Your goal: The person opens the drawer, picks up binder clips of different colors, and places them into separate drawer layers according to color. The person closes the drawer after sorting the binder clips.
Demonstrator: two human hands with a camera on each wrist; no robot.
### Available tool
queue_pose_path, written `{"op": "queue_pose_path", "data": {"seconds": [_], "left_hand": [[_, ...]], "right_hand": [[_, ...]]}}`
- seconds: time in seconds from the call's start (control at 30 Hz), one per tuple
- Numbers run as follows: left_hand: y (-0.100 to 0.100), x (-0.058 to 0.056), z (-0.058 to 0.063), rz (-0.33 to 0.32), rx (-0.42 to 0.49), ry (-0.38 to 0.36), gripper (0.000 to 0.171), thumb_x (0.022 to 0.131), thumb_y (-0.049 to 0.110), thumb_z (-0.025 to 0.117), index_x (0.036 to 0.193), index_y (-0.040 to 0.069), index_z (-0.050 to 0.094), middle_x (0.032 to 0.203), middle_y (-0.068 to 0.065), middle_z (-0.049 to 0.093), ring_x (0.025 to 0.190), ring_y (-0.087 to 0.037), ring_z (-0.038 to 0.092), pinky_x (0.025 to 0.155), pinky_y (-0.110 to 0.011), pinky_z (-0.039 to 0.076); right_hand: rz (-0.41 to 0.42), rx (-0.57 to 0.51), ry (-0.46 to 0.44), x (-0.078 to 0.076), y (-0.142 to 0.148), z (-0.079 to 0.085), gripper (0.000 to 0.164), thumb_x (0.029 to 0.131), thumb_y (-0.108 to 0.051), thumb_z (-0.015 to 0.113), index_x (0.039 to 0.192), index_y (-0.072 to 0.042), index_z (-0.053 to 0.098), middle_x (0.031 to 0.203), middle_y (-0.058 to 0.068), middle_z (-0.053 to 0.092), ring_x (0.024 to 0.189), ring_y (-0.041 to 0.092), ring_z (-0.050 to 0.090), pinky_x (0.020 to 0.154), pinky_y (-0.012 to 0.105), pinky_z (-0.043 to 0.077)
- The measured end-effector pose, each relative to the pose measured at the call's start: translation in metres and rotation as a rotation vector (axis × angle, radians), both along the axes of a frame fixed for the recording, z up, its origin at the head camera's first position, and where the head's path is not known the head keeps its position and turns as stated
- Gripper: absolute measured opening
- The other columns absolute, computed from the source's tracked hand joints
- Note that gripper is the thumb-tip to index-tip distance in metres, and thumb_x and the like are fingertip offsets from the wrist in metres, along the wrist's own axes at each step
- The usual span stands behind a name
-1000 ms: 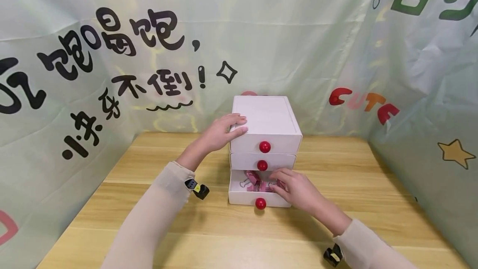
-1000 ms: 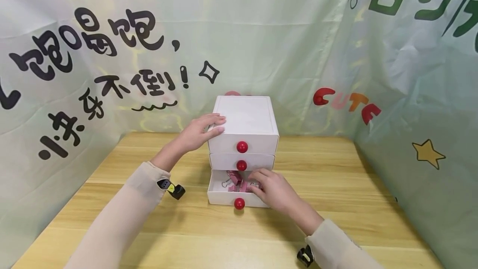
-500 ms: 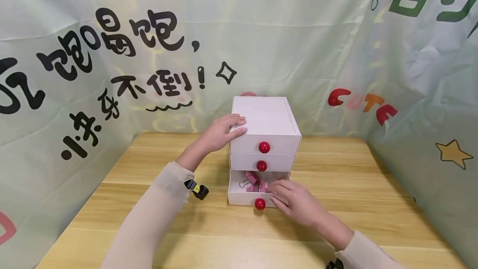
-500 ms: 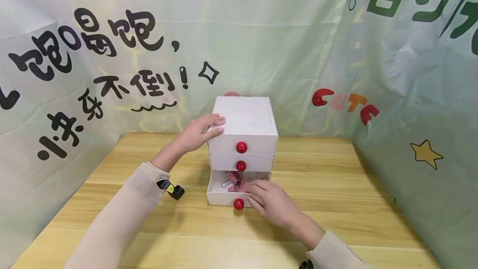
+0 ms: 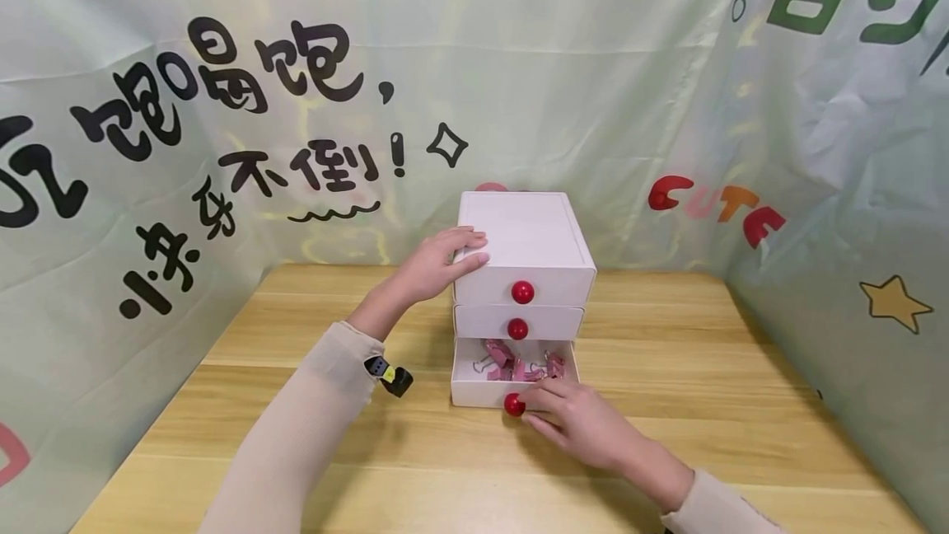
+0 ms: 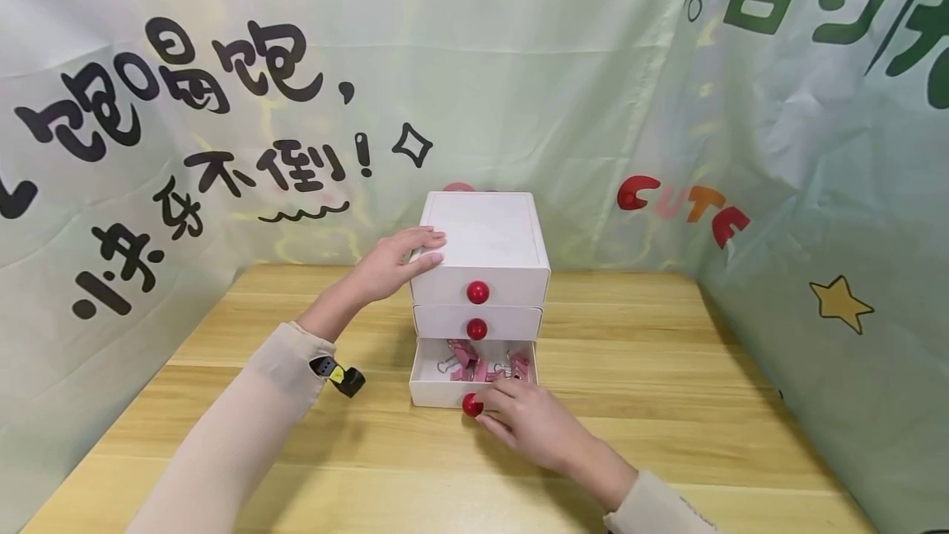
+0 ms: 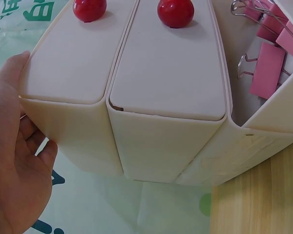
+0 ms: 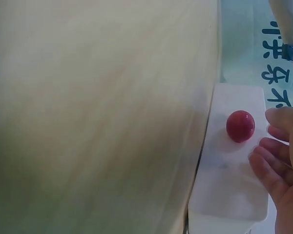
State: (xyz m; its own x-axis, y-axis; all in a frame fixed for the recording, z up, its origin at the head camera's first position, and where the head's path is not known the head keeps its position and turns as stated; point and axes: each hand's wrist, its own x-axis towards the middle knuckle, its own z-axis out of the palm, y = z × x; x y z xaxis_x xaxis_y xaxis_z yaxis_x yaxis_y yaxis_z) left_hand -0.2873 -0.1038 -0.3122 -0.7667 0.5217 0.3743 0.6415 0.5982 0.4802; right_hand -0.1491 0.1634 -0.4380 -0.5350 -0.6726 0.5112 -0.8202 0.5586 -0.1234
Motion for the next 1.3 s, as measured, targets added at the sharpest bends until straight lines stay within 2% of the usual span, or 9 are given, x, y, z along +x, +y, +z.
{"op": "queue_pose_path", "data": {"seconds": [0.17,0.4,0.57,0.83,0.97,1.13,1.3], "left_hand": [[0.000,0.001,0.000,0.006,-0.003,-0.009,0.050,0.098,0.044,0.055,0.136,0.012,0.058,0.145,-0.005,0.050,0.139,-0.024,0.037,0.115,-0.042,0.026],[0.000,0.002,0.000,0.009,-0.007,-0.012,0.051,0.098,0.044,0.056,0.137,0.012,0.058,0.146,-0.004,0.049,0.139,-0.023,0.036,0.116,-0.042,0.025],[0.000,0.001,-0.001,0.003,-0.015,-0.003,0.052,0.098,0.046,0.054,0.137,0.012,0.057,0.147,-0.004,0.048,0.140,-0.023,0.036,0.116,-0.041,0.025],[0.000,0.000,0.000,0.003,-0.001,-0.001,0.051,0.098,0.044,0.055,0.136,0.010,0.058,0.145,-0.006,0.050,0.139,-0.024,0.037,0.115,-0.042,0.026],[0.000,-0.001,0.000,-0.002,0.004,-0.006,0.049,0.098,0.042,0.056,0.136,0.011,0.059,0.146,-0.004,0.050,0.139,-0.023,0.036,0.116,-0.042,0.025],[0.000,-0.002,-0.001,-0.007,0.007,-0.009,0.048,0.098,0.043,0.055,0.135,0.012,0.059,0.145,-0.003,0.050,0.139,-0.022,0.036,0.116,-0.041,0.024],[-0.001,-0.002,-0.001,-0.009,0.013,-0.007,0.048,0.098,0.044,0.055,0.135,0.012,0.059,0.145,-0.002,0.050,0.139,-0.022,0.036,0.116,-0.041,0.025]], "right_hand": [[-0.011,0.060,0.019,-0.002,-0.004,-0.001,0.028,0.086,-0.024,0.076,0.111,-0.015,0.071,0.108,-0.005,0.068,0.097,0.013,0.066,0.085,0.031,0.055],[0.045,0.114,0.136,-0.004,-0.013,0.000,0.029,0.082,-0.020,0.080,0.109,-0.010,0.074,0.107,0.000,0.069,0.097,0.015,0.067,0.084,0.030,0.056],[0.048,0.184,0.208,-0.006,-0.016,0.001,0.026,0.083,-0.018,0.078,0.108,-0.011,0.073,0.105,0.000,0.067,0.096,0.015,0.066,0.082,0.030,0.056],[0.074,0.270,0.250,-0.011,-0.016,0.003,0.025,0.085,-0.017,0.076,0.109,-0.009,0.073,0.104,0.001,0.065,0.093,0.017,0.065,0.082,0.030,0.056],[0.089,0.314,0.283,-0.014,-0.017,0.006,0.021,0.087,-0.015,0.074,0.107,-0.009,0.073,0.100,0.001,0.065,0.090,0.017,0.064,0.079,0.030,0.057],[0.069,0.350,0.297,-0.023,-0.016,0.006,0.022,0.087,-0.014,0.073,0.108,-0.009,0.074,0.101,0.003,0.065,0.088,0.017,0.064,0.075,0.029,0.057],[0.075,0.348,0.343,-0.033,-0.014,0.004,0.025,0.086,-0.012,0.073,0.111,-0.008,0.073,0.105,0.004,0.066,0.092,0.019,0.065,0.079,0.030,0.057]]}}
